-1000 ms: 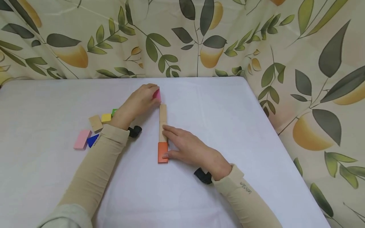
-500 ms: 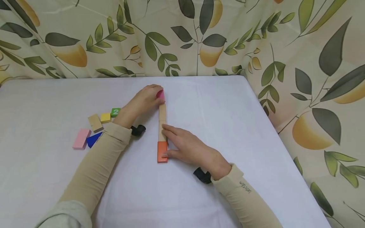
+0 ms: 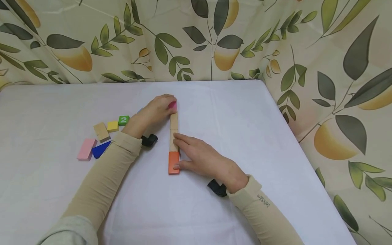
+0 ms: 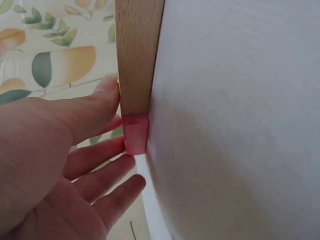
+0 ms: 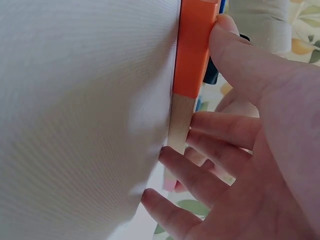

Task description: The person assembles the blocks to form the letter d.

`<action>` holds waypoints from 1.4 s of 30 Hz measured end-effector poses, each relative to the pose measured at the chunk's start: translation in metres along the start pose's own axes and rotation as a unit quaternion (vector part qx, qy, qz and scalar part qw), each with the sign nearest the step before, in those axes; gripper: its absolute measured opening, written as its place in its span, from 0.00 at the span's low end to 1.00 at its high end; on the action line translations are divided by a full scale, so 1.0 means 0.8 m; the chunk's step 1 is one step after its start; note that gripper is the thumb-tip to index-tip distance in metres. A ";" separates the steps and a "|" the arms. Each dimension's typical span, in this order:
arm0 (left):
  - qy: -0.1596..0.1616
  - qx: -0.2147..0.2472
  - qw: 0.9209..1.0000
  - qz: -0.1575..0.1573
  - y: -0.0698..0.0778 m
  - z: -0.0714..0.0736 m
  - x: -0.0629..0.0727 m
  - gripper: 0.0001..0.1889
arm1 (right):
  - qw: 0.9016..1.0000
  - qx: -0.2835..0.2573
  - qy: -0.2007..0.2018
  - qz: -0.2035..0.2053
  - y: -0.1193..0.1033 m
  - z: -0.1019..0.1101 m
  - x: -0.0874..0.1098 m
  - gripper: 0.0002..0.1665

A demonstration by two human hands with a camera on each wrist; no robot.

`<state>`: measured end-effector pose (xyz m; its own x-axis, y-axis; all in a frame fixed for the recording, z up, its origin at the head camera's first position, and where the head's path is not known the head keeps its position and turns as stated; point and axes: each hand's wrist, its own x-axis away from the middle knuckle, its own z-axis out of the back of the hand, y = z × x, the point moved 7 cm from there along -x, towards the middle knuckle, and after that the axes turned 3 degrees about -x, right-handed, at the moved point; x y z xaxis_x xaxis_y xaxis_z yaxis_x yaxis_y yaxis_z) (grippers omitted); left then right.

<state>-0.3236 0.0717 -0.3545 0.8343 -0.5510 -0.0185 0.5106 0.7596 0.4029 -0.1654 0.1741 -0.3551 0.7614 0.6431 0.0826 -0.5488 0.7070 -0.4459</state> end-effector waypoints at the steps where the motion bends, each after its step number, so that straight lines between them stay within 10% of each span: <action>1: -0.007 0.003 1.000 0.006 -0.001 0.000 0.001 0.23 | 1.000 0.001 0.000 0.001 0.000 0.001 0.000 0.46; 42: -0.080 -0.020 0.996 0.012 0.001 0.001 0.019 0.30 | 1.000 -0.003 -0.025 -0.019 0.004 -0.004 -0.001 0.48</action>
<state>-0.3107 0.0640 -0.3538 0.8041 -0.5780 0.1390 0.5008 0.7846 0.3655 -0.1669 0.1748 -0.3591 0.7631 0.6301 0.1436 -0.5179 0.7291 -0.4474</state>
